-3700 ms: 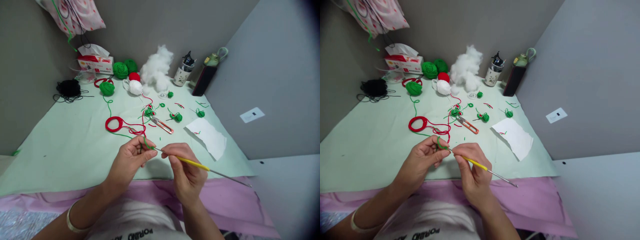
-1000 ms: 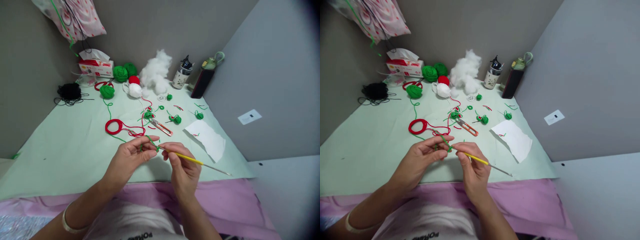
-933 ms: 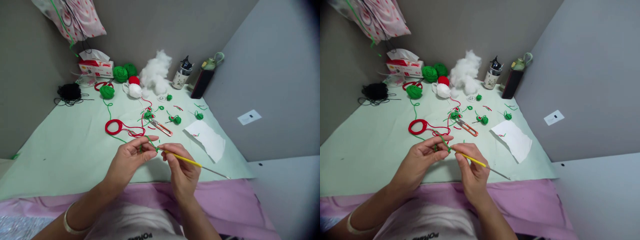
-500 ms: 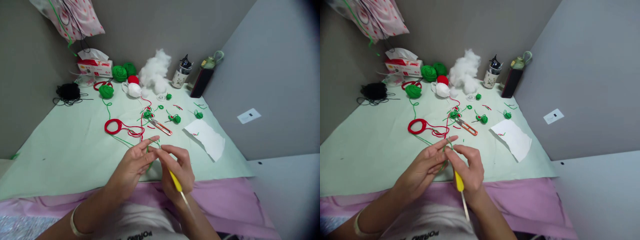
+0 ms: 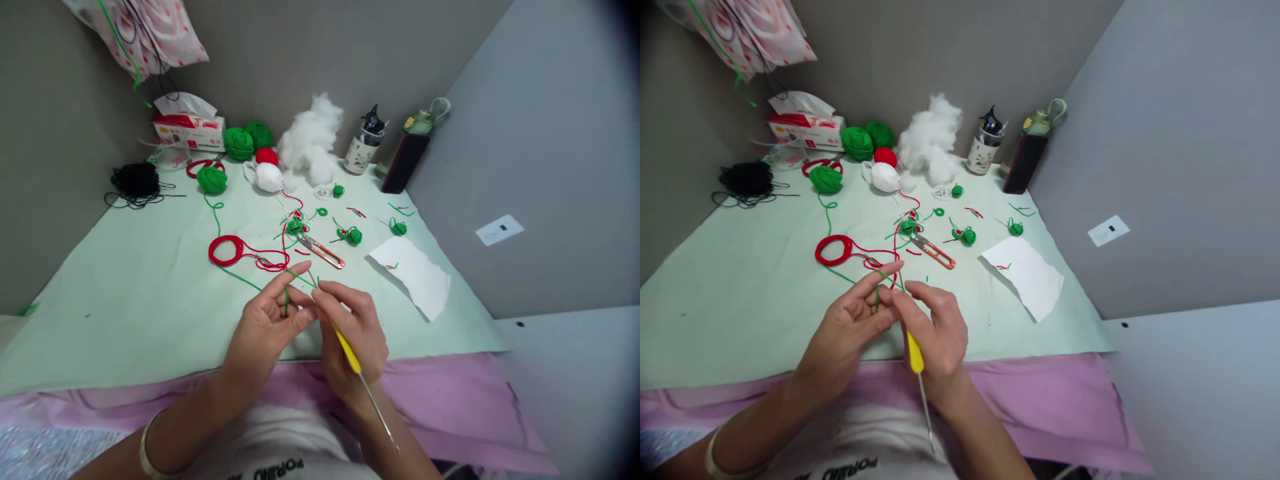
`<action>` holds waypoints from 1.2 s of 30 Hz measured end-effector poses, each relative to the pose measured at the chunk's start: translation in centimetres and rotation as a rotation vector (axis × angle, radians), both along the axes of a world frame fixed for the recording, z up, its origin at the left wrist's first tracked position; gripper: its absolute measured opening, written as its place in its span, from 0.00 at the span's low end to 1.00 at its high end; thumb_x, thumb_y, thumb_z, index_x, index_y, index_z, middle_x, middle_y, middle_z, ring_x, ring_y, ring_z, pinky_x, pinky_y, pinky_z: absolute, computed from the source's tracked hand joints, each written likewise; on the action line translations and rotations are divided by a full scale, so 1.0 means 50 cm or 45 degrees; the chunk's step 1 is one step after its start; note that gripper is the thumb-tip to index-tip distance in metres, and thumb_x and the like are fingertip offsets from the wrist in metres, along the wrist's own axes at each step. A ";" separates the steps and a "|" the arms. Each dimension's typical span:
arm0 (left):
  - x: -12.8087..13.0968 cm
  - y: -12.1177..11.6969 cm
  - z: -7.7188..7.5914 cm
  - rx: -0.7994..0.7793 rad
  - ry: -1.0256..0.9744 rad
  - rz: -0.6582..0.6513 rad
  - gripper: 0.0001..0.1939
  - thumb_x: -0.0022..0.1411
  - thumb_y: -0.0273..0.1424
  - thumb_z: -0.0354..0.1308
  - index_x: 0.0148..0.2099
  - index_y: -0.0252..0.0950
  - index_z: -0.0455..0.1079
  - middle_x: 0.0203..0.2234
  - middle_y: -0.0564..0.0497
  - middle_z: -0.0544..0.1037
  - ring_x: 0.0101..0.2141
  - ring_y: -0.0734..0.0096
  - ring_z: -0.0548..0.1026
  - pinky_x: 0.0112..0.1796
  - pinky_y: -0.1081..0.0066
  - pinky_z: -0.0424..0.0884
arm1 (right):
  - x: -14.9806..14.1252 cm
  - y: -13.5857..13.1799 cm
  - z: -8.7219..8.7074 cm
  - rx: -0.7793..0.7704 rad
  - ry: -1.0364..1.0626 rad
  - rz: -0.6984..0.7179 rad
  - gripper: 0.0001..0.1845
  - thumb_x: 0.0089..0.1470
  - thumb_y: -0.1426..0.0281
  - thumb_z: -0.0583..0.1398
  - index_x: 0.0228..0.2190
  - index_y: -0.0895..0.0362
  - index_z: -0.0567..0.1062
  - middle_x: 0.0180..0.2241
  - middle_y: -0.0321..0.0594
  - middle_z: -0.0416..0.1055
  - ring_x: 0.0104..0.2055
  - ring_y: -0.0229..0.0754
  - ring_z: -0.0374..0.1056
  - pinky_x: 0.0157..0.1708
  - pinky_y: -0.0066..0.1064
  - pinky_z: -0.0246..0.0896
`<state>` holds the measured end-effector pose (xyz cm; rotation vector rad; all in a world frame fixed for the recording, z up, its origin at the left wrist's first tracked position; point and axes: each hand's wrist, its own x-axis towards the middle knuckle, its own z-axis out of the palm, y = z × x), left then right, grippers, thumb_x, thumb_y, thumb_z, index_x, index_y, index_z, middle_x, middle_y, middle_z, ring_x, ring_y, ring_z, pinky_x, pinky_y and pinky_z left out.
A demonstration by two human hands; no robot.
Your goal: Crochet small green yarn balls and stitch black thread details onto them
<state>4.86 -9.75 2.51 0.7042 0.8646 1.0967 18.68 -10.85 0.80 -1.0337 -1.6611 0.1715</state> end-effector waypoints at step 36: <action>-0.029 0.015 0.003 0.014 0.091 -0.126 0.18 0.61 0.34 0.69 0.54 0.45 0.80 0.31 0.54 0.70 0.31 0.76 0.65 0.32 0.75 0.62 | 0.025 0.012 0.027 -0.553 0.880 0.475 0.11 0.71 0.68 0.54 0.41 0.54 0.76 0.37 0.40 0.80 0.32 0.36 0.76 0.35 0.31 0.73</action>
